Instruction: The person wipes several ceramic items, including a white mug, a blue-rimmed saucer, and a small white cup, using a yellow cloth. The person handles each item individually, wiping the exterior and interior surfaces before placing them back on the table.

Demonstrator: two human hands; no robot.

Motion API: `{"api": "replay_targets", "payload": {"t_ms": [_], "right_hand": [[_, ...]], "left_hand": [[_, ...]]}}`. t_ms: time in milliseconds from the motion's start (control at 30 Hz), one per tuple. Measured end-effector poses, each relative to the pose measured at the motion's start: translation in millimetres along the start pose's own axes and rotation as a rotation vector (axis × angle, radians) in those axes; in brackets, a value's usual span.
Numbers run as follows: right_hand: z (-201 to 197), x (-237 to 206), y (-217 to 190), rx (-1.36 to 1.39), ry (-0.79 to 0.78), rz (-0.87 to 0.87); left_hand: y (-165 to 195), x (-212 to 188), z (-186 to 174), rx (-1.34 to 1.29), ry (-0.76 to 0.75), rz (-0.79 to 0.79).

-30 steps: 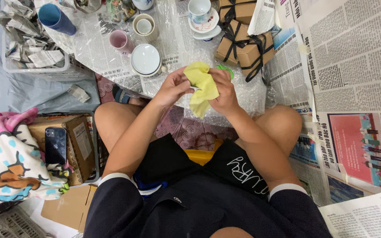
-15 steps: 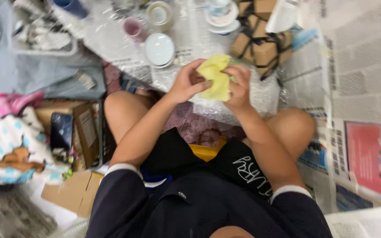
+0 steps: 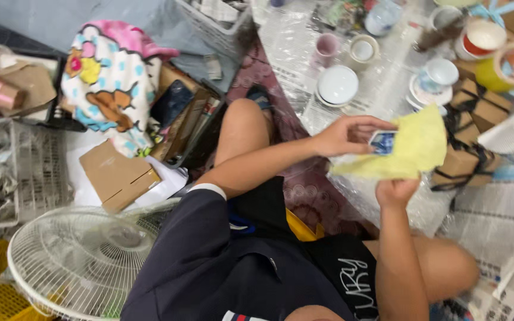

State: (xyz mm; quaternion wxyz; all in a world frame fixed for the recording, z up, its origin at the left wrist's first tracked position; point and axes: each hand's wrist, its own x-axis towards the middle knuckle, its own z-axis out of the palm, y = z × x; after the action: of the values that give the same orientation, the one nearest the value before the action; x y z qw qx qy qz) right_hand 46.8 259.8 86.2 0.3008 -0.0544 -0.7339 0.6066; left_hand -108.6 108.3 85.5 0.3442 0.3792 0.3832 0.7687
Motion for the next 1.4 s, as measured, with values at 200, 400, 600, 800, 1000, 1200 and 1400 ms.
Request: {"api": "replay_targets", "payload": {"t_ms": [200,400,600,800,1000,1200,1400], "right_hand": [[17,-4,-19,-0.284,0.086,-0.041],[20,2,-29,-0.437,0.096,-0.133],[-10,-11,13,-0.370,0.153,-0.042],[-42,-34,80,-0.398,0.304,0.166],[-32,-38,53,-0.486,0.212,0.067],[-9,-3,-11,-0.131,0.249,0.093],[-11,11,-32,-0.158,0.214,0.043]], "left_hand": [[5,-7,19,0.176,0.109,0.011],[11,-3,20,0.722,0.028,0.070],[45,10,32,0.920,-0.064,0.223],[45,22,51,0.890,-0.039,0.215],[24,26,45,0.903,-0.059,0.224],[28,23,41,0.963,0.047,0.230],[25,18,44,1.003,0.043,0.218]]}}
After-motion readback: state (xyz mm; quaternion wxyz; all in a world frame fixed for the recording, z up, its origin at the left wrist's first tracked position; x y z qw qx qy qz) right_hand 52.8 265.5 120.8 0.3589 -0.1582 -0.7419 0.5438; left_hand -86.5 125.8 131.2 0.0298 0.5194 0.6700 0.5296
